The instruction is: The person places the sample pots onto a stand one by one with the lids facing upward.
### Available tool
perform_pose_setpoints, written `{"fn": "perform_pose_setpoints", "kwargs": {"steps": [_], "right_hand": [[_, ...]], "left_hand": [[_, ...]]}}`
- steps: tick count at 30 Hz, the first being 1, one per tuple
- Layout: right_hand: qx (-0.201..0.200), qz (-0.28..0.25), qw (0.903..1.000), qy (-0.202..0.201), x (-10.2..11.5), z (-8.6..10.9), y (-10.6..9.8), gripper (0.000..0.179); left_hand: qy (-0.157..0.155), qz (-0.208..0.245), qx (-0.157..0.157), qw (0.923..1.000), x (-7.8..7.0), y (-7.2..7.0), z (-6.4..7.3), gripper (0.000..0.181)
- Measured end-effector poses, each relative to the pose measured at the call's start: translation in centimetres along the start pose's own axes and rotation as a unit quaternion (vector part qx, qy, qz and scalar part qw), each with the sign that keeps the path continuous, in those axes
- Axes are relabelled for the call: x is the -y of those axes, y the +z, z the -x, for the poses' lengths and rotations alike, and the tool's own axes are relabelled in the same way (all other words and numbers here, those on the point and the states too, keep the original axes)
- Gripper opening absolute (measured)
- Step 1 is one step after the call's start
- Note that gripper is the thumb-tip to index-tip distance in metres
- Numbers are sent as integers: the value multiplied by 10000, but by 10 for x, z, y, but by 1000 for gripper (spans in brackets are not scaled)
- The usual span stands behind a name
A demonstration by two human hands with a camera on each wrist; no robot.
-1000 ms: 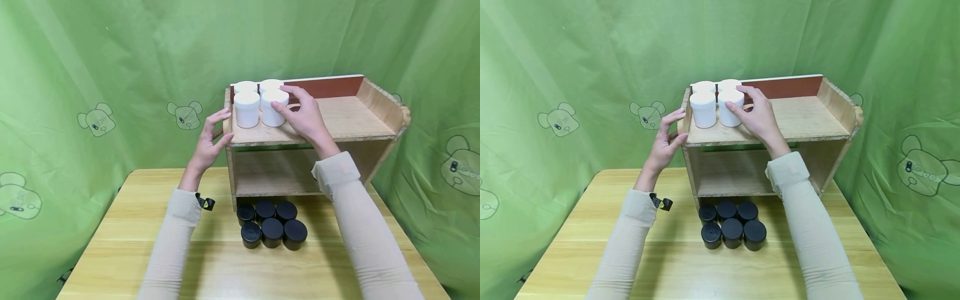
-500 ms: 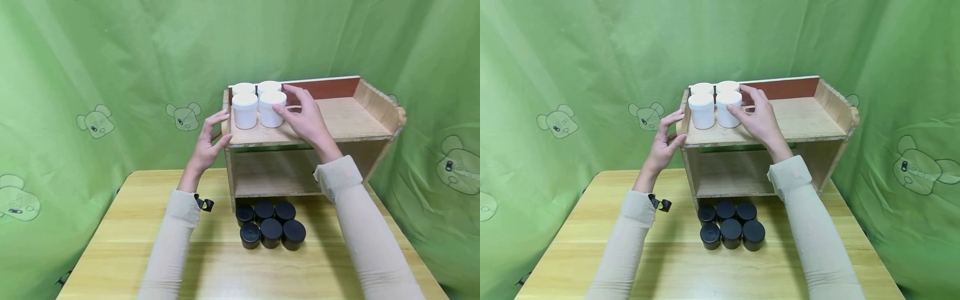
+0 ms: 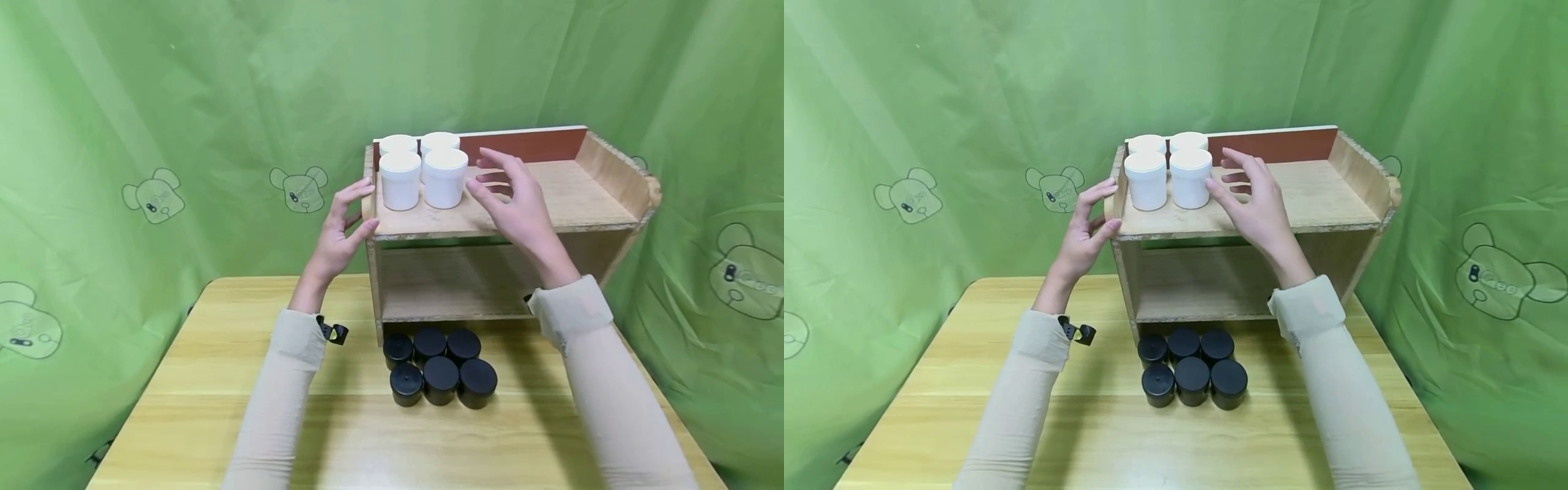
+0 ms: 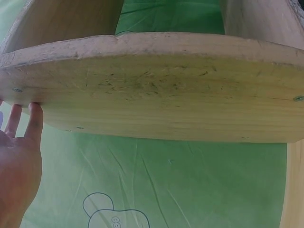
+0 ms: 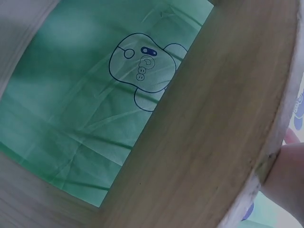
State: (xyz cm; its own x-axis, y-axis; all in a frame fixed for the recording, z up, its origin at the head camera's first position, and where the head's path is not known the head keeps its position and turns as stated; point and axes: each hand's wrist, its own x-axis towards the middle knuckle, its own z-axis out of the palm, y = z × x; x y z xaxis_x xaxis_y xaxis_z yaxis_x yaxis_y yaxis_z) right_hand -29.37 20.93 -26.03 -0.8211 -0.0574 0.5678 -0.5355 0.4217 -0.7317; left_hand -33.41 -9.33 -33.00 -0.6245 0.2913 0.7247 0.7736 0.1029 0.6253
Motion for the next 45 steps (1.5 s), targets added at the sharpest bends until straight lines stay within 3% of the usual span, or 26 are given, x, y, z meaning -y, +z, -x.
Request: {"fn": "perform_pose_setpoints", "kwargs": {"steps": [10,15,20,25,30,35,45], "right_hand": [[120,37,9999,-73,1,26,-7,57],[238,-18,9995,-193,-2,42,-12,58],[227,-160,9980,-564,-8,60,-15,59],[315,-206,9954,-883,-16,79,-17,58],[764,-379,9908,-1048,-34,99,-18,62],[1102,-415,9898,-809,-56,125,-16,62],[1568,-445,9858,-391,-95,180,1,54]], "left_hand": [[-98,3,-42,9999,-4,0,0,55],[-146,84,-50,9998,-21,1,-2,54],[-161,122,-17,9998,-34,1,-1,52],[-150,115,-46,9998,-33,1,-1,52],[-249,53,-48,9997,-16,1,-1,53],[-221,49,-36,9997,-2,0,-1,56],[-46,-1,15,10000,-2,-2,-1,54]]}}
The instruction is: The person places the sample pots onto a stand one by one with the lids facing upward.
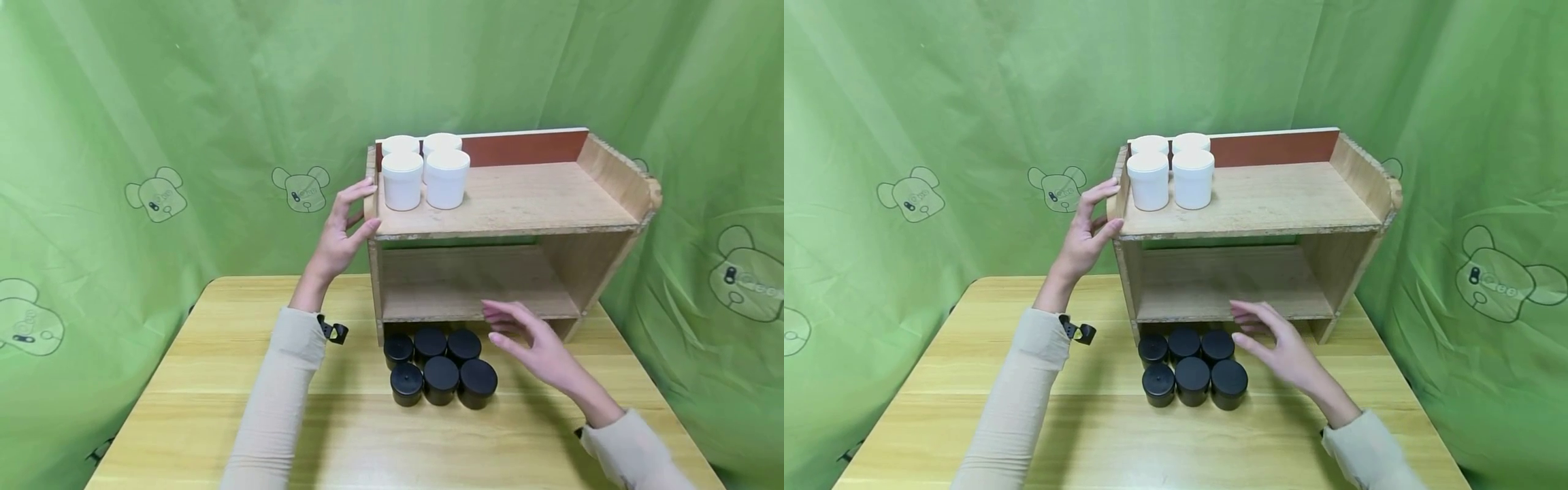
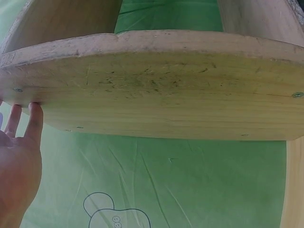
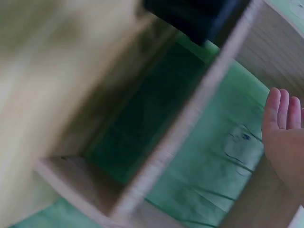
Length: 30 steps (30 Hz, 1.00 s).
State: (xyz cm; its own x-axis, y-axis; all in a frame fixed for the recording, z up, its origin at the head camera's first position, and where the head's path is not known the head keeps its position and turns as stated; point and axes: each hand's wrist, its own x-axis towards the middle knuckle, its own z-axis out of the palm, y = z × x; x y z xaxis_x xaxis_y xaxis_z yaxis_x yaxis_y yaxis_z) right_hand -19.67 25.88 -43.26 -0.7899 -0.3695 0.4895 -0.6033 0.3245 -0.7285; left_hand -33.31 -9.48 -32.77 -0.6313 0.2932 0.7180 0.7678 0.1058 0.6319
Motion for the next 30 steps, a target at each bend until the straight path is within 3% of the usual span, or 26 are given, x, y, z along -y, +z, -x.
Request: {"fn": "perform_pose_setpoints", "kwargs": {"steps": [8,22,30], "right_hand": [[328,-43,9990,309,-28,31,15,53],[704,-15,9923,1023,-43,56,31,62],[734,-160,9931,897,-50,57,31,68]], "left_hand": [[-4,1,19,10000,-2,2,0,55],[-66,-61,52,9999,1,0,1,54],[-87,-36,-7,10000,-1,1,-1,55]]}}
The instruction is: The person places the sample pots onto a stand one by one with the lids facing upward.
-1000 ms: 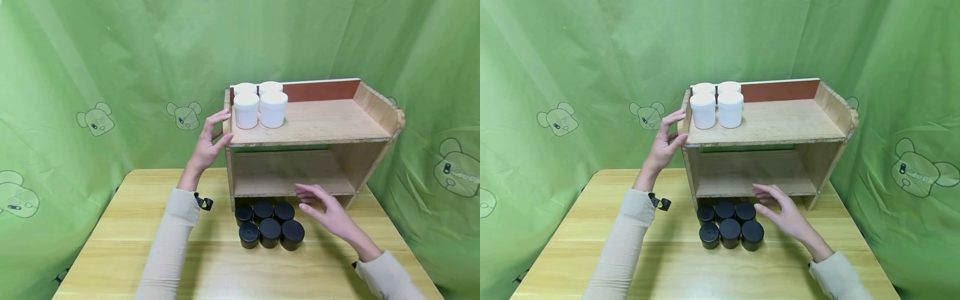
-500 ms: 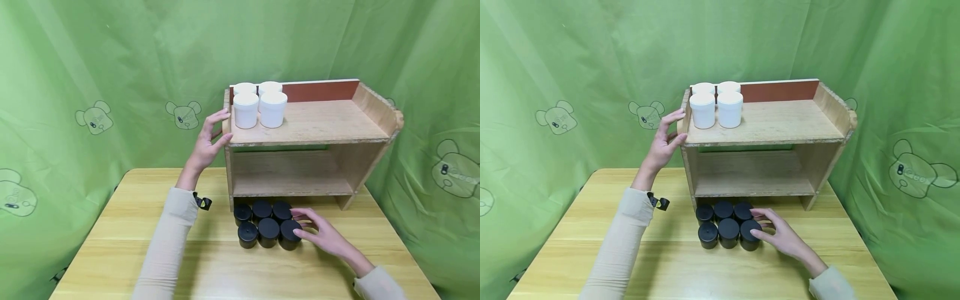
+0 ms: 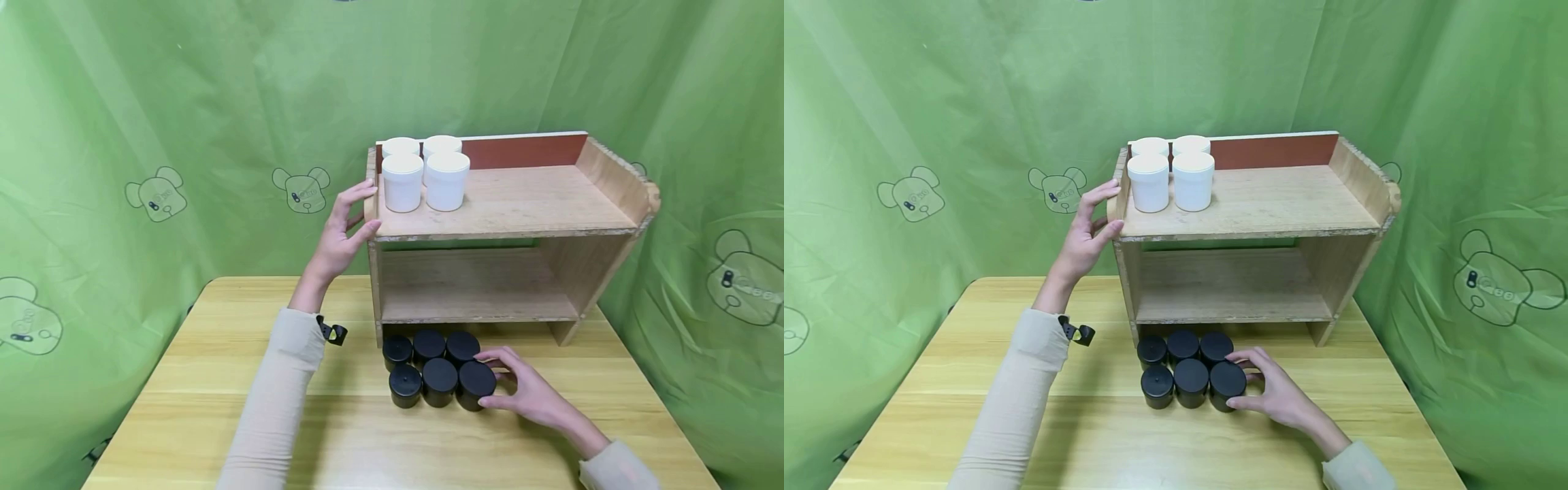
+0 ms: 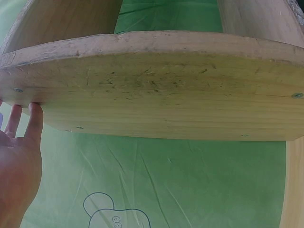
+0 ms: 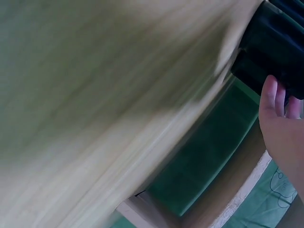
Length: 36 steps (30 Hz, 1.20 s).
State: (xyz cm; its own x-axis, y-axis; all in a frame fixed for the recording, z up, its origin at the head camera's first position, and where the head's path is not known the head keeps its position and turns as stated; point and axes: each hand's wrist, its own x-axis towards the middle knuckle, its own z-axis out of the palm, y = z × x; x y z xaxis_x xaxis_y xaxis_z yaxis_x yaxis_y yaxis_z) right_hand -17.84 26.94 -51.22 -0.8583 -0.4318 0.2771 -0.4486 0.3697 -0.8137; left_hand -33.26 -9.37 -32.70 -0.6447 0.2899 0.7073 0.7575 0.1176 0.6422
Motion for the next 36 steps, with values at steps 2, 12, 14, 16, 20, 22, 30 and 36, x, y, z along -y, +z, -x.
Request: {"fn": "perform_pose_setpoints", "kwargs": {"steps": [2,12,14,16,20,22,30,36], "right_hand": [[14,28,10000,65,0,0,1,68],[77,-132,9996,257,-4,0,4,66],[95,-137,9993,328,-5,0,4,66],[122,-128,9991,392,-5,0,4,66],[129,-84,9989,444,-5,0,4,65],[126,-59,9989,446,-4,0,4,65],[131,-9,9990,436,-2,0,4,65],[108,20,9989,447,-1,1,2,63]], "left_hand": [[-68,-11,-6,10000,-2,1,0,55],[-124,135,-6,9998,-30,0,3,53],[-128,123,12,9998,-32,0,3,53],[-129,119,24,9998,-32,1,3,53],[-131,118,17,9998,-30,1,3,53],[-134,118,14,9998,-29,1,3,53],[-123,146,-1,9998,-31,1,3,53],[-141,125,15,9998,-31,2,3,52]]}}
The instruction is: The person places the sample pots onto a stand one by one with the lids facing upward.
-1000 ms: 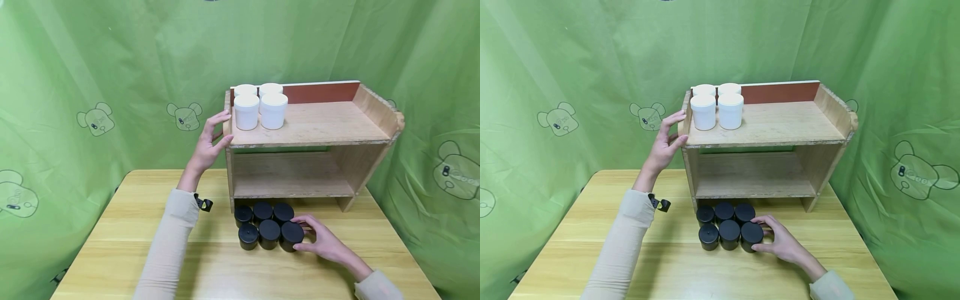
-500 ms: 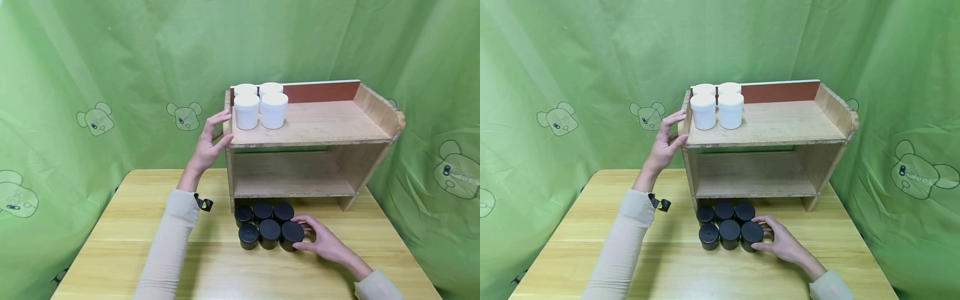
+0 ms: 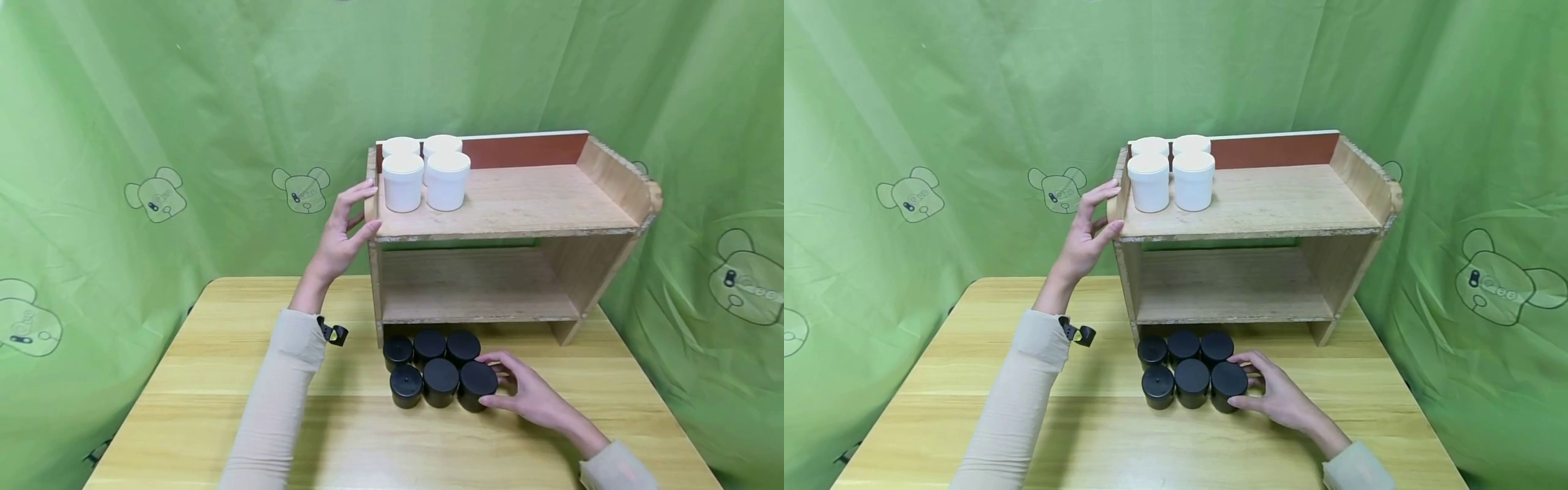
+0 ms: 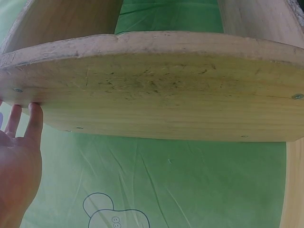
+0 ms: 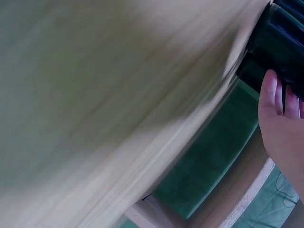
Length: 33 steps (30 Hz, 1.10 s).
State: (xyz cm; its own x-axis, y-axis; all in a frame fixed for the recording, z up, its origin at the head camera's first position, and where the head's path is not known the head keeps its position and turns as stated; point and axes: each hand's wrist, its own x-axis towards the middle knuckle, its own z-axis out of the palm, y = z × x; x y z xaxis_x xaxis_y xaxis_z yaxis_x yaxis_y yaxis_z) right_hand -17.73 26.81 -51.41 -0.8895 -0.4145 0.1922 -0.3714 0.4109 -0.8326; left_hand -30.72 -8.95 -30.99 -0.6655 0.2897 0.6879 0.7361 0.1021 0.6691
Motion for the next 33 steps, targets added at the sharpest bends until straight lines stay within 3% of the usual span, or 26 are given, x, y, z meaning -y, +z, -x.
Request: {"fn": "perform_pose_setpoints", "kwargs": {"steps": [8,11,23,33], "right_hand": [[-66,37,10000,-31,2,2,-3,63],[-107,59,9999,-43,3,2,-4,62],[-124,225,9997,-28,10,2,-10,62],[-214,376,9988,-219,22,-4,-21,62]], "left_hand": [[83,-47,-24,10000,28,1,-4,56],[168,-77,-28,9998,32,-1,-5,56],[204,-93,2,9997,33,-2,-3,55],[9,-38,-41,10000,25,0,-3,55]]}}
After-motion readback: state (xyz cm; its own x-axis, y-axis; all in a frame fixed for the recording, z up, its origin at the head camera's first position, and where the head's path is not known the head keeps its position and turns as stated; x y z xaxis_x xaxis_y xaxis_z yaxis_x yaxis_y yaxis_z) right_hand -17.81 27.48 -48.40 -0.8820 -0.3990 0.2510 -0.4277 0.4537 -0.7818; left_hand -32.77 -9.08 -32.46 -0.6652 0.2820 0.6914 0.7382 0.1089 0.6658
